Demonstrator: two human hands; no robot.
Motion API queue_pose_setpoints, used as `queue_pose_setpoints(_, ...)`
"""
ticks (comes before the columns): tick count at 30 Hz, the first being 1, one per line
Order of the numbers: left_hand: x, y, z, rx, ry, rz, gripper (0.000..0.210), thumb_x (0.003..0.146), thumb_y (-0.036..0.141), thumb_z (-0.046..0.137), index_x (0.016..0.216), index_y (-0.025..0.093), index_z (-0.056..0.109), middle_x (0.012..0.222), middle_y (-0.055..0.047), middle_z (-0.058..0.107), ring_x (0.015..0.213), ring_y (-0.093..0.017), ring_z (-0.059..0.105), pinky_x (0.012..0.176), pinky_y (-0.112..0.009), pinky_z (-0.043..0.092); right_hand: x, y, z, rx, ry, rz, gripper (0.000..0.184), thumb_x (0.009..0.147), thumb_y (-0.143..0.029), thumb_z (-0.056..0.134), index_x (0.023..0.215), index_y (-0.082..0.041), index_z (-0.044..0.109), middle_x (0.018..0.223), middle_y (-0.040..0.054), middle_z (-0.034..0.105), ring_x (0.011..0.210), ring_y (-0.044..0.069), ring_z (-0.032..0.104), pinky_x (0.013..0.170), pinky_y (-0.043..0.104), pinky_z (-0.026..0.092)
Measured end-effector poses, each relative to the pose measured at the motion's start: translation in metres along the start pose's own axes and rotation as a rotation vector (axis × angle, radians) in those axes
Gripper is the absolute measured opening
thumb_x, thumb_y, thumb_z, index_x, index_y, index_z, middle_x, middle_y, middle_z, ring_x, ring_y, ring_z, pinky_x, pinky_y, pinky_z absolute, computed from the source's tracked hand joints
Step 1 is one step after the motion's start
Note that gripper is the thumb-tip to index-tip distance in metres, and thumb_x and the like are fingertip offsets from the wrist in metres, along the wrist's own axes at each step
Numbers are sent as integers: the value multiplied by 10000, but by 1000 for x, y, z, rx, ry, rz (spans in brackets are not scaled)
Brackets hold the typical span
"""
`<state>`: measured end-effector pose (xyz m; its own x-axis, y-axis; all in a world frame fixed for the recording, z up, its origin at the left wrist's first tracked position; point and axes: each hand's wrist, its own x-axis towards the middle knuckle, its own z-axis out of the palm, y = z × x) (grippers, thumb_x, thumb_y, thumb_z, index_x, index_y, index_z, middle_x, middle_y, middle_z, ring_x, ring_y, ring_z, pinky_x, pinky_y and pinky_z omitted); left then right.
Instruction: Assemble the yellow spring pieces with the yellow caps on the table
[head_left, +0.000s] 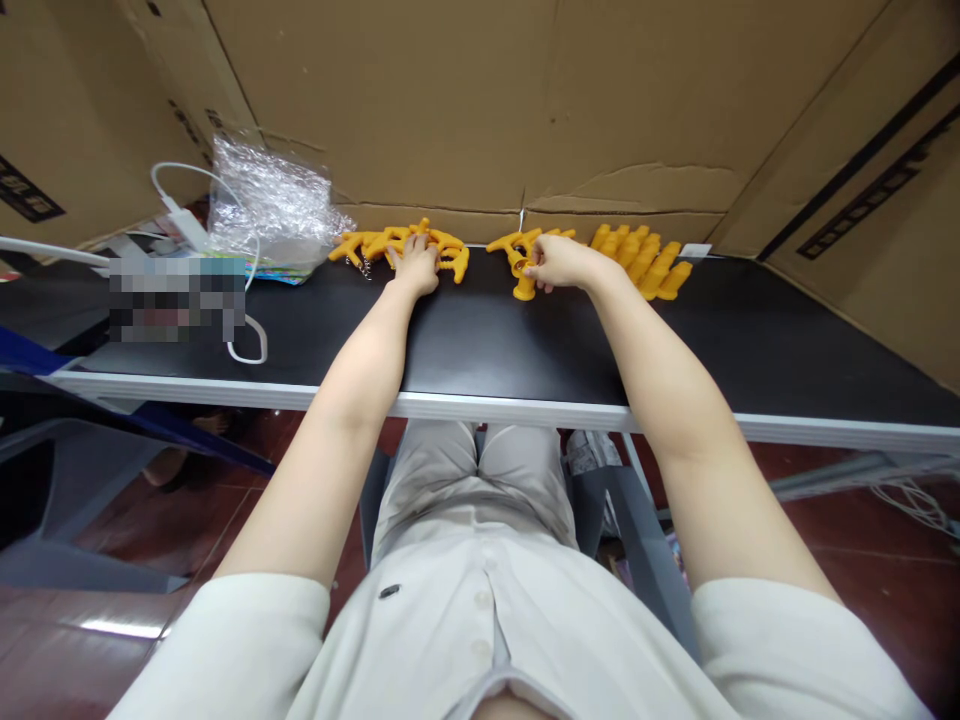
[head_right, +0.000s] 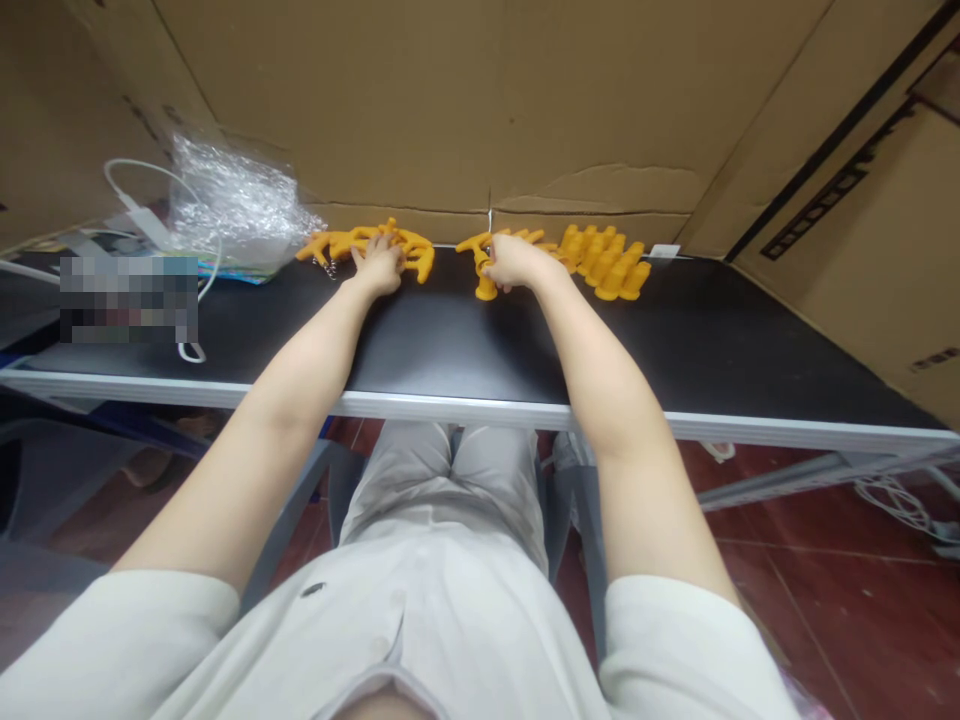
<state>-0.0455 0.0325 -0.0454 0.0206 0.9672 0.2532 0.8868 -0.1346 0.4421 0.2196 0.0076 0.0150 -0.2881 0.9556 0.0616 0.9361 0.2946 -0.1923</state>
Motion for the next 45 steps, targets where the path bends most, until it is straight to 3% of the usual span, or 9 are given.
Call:
queue_pose_setpoints(3,8,-2,3,10,66,-36,343,1068,231,515,1380,241,656,1830,-94,408,1711,-314,279,1392,-711,91,1,1,0,2,-9,13,298,1090,-431,677,1311,-257,773,938,79,818,899,310,828,869,472,676)
queue_pose_setpoints(5,16,-4,3,-51,139,-76,356,1096,262,499,1426,237,631,1731,-110,545,1666,-307,371,1380,-681,159,1,1,0,2,-13,11,298,1083,-434,693,1318,-269,773,953,77,819,919,315,827,872,471,676)
queue_pose_setpoints(8,26,-6,1,-228,263,-146,333,1130,376,489,1397,242,636,1490,-105,736,1558,-295,514,1312,-617,313,-1,-1,-1,-3,-11,25,283,1073,-420,721,1311,-276,775,1003,81,825,943,319,827,884,471,675)
queue_pose_setpoints(15,29,6,-11,-733,419,-233,322,1161,164,295,1388,244,509,1451,-110,758,1221,-174,788,1115,-356,585,-3,-2,-2,2,-16,45,267,1082,-297,689,1339,-234,730,985,79,829,935,308,833,907,453,658)
queue_pose_setpoints(23,27,18,-15,-818,311,-285,334,1199,566,450,1194,260,586,1178,-59,822,1144,-221,795,876,-376,611,2,3,2,19,-14,0,281,1097,-420,658,1291,-241,753,971,97,821,924,329,829,871,485,665)
queue_pose_setpoints(28,12,31,-14,-1012,184,-387,91,1142,320,564,1114,236,585,956,-55,794,904,-224,825,816,-333,638,0,0,0,74,-11,-4,156,1066,-369,728,1131,-227,721,864,77,789,830,305,816,841,455,670)
queue_pose_setpoints(34,2,40,-7,-1108,-130,-449,188,1094,151,489,1075,172,675,765,-74,744,817,-233,794,826,-307,625,5,3,1,153,-2,11,240,981,-250,826,905,-248,599,723,39,718,728,291,777,799,431,640)
queue_pose_setpoints(41,11,33,0,-945,75,-428,268,1087,99,537,858,236,566,694,-4,646,644,-150,647,710,-236,500,22,21,12,229,20,-53,308,945,-340,880,893,-257,588,743,45,715,735,301,770,781,450,630)
queue_pose_setpoints(45,16,21,0,-902,128,-423,262,1062,160,655,844,241,534,786,-30,719,742,-149,704,676,-217,474,19,17,11,245,8,-12,257,952,-292,854,949,-246,601,762,48,718,754,319,777,830,490,619)
